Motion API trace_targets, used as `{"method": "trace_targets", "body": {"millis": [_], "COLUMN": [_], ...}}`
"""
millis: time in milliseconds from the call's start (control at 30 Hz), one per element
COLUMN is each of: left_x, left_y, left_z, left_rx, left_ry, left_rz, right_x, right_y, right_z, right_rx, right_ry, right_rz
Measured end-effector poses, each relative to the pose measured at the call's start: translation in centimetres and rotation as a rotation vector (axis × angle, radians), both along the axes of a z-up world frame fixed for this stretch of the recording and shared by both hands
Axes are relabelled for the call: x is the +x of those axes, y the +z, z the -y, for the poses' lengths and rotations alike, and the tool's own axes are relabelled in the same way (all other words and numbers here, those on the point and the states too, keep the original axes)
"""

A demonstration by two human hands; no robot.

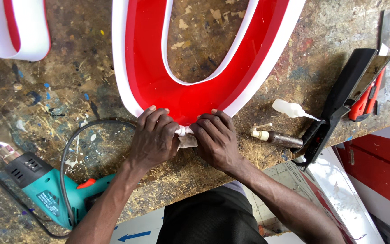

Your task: The person assembles a large red and white letter '2' on a workbench. They apply glue to the edges, press the pieces together, and wipe away excess glue with a cloth. They also use a metal file to smooth the edges of the assembled letter.

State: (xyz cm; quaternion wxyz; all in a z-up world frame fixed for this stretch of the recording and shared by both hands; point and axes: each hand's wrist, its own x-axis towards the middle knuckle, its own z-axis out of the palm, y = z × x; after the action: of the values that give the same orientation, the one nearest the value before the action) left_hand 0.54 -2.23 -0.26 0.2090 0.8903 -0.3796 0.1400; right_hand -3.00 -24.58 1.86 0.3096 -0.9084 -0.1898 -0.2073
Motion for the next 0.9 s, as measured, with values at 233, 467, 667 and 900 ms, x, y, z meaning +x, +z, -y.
{"method": "trace_targets", "body": {"millis": [233,467,667,900], "left_x": [-0.3,-0.2,-0.3,-0.6], "left_y": [-1.6,-1.0,-0.9,-0.1], "left_z": [0.3,0.6,0.4,0.4], "left_rx": [-0.043,-0.057,-0.045,-0.016], "left_ry": [0.021,0.028,0.031,0.010], "left_rz": [-0.005,-0.061,-0.085,-0.182], "right_x": [0.1,0.2,0.1,-0.3], "right_y": [0.4,0.1,-0.4,-0.9], "right_z": [-0.1,-0.2,-0.4,-0.5], "right_rx": [0.011,0.016,0.025,0.044], "right_ry": [-0.009,-0.017,-0.022,-0.020], "right_rz": [-0.018,-0.002,0.029,0.071]}}
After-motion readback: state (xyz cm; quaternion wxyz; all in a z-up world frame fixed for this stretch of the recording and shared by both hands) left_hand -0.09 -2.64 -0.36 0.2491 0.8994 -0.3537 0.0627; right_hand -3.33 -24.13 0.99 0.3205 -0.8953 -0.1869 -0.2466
